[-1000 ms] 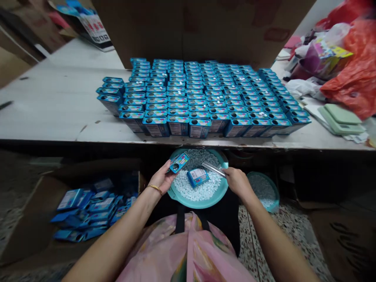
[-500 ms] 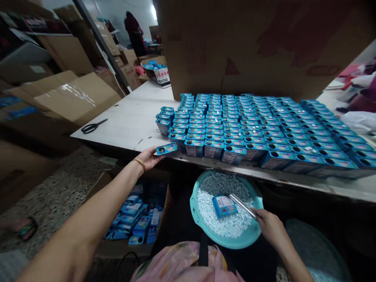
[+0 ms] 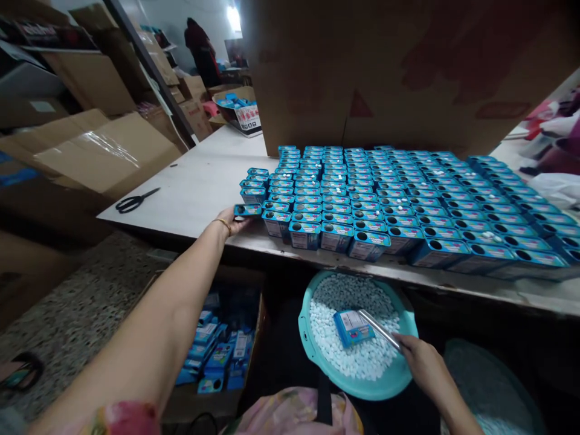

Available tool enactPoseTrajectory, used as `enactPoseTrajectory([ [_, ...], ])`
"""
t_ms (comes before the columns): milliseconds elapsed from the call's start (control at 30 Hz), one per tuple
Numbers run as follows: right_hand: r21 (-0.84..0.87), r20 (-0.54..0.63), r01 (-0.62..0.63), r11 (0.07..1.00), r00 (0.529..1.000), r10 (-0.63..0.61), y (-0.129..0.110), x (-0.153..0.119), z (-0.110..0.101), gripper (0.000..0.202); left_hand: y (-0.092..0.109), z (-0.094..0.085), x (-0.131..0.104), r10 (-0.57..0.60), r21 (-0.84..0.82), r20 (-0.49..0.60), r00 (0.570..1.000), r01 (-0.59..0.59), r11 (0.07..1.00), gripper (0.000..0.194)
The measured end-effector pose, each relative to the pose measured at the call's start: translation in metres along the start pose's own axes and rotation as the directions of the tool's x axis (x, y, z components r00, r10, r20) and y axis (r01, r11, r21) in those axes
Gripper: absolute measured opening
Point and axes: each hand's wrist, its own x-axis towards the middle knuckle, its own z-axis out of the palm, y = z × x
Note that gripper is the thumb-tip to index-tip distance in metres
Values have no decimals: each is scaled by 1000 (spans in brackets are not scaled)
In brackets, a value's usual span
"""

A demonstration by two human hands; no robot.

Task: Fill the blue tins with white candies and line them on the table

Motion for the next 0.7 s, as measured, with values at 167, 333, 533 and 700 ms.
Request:
enactPoseTrajectory([
  [167,-8,-20,2,1000,1000,-2,13,-8,-3,39,-9,0,-6,179,-14,-5,984,-179,984,40],
  [333,48,-92,-26,999,995,30,26,-24,-11,37,-101,-11,-73,448,257,143,883,-470,844,23],
  [533,180,-265,-33,983,961,81,13,-17,-16,37,-302,43,-151,-100,509,645,758,-328,796,34],
  [700,254,-323,70,965,946,16,11,-26,-11,35,-373,86,-145,-159,616,423,892,-154,773,47],
])
